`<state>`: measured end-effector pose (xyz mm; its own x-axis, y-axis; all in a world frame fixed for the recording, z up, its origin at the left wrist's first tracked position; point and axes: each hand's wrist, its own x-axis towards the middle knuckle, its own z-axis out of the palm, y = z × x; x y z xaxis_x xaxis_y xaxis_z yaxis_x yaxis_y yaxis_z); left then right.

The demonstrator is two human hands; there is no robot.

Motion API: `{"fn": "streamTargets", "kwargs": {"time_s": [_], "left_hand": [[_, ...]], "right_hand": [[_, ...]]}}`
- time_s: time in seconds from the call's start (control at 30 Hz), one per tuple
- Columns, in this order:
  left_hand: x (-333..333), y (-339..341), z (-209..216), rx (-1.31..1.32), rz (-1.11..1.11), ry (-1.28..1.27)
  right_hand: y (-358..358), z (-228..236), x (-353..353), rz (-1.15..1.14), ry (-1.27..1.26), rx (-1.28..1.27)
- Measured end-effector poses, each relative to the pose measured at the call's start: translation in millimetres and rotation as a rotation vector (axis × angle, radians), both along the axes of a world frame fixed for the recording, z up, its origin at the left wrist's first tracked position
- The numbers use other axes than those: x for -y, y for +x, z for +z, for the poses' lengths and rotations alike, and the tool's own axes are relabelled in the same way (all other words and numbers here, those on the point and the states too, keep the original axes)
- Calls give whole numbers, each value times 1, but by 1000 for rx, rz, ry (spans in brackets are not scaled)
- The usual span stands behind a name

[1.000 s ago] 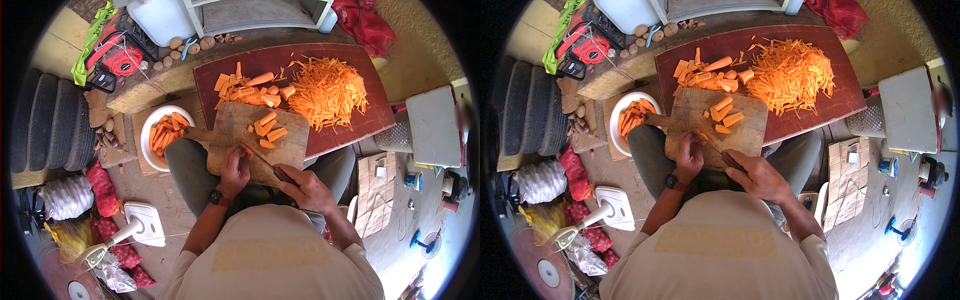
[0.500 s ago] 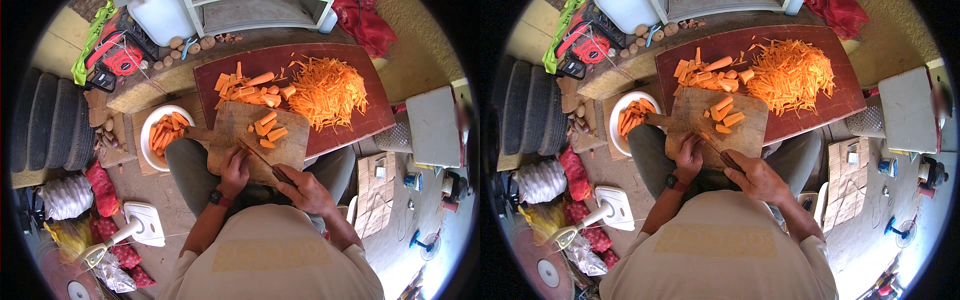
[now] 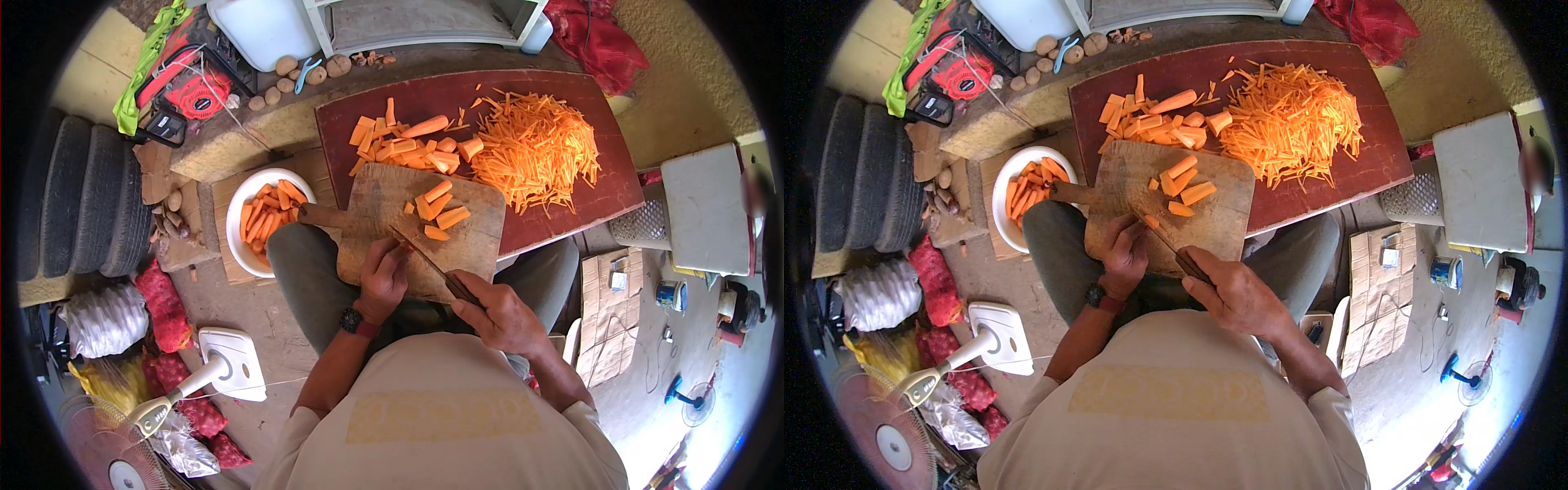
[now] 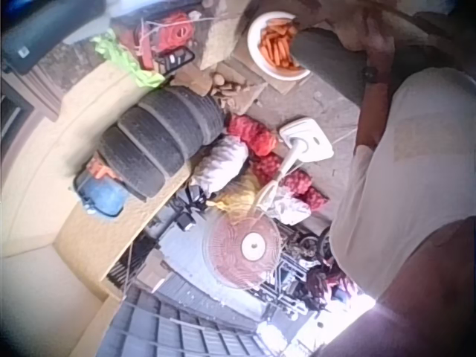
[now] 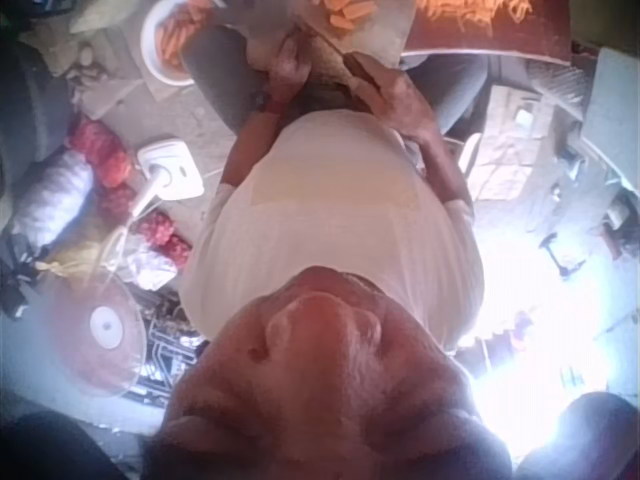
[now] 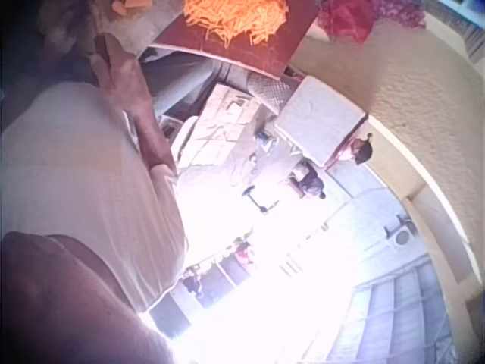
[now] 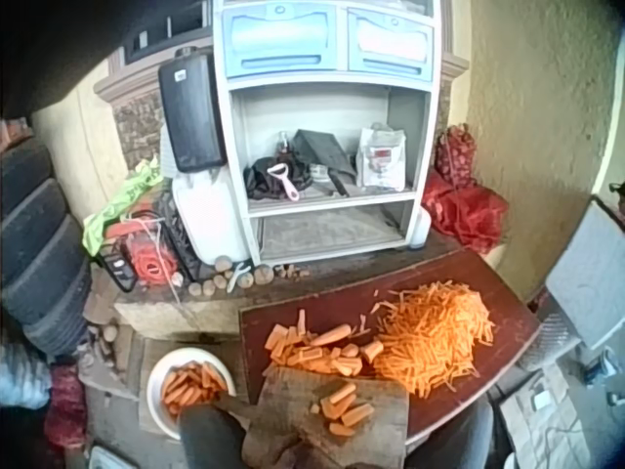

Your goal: The person picks up a carrot from a bowl, places it on a wooden board, and cuts it into pieces using a knife. They then slice the pieces into thin strips and move them into a pile on the table.

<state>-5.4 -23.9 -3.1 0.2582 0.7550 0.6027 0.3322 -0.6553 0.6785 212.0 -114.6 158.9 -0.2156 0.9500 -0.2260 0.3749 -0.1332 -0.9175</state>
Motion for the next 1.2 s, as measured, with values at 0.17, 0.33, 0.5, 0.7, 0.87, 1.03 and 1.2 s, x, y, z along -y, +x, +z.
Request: {"fn": "streamTargets", "kwargs": {"time_s": [0.17, 0.33, 0.5, 0.7, 0.87, 1.03, 1.2], "left_hand": [[0, 0, 2, 11, -11, -21], [2, -3, 1, -23, -9, -48], [1, -3, 4, -20, -18, -59], [1, -3, 7, -33, -31, -53], [2, -4, 4, -35, -16, -44], [1, -5, 5, -40, -49, -8], [0, -1, 0, -7, -31, 3]], "right_hand": [[0, 2, 0, 3, -4, 38], [1, -1, -3, 14, 37, 69], [2, -8, -2, 3, 49, 48], [-1, -16, 4, -5, 80, 71], [-3, -22, 5, -6, 88, 107], [-6, -40, 1, -19, 113, 149], [-3, -65, -3, -25, 128, 183]]}}
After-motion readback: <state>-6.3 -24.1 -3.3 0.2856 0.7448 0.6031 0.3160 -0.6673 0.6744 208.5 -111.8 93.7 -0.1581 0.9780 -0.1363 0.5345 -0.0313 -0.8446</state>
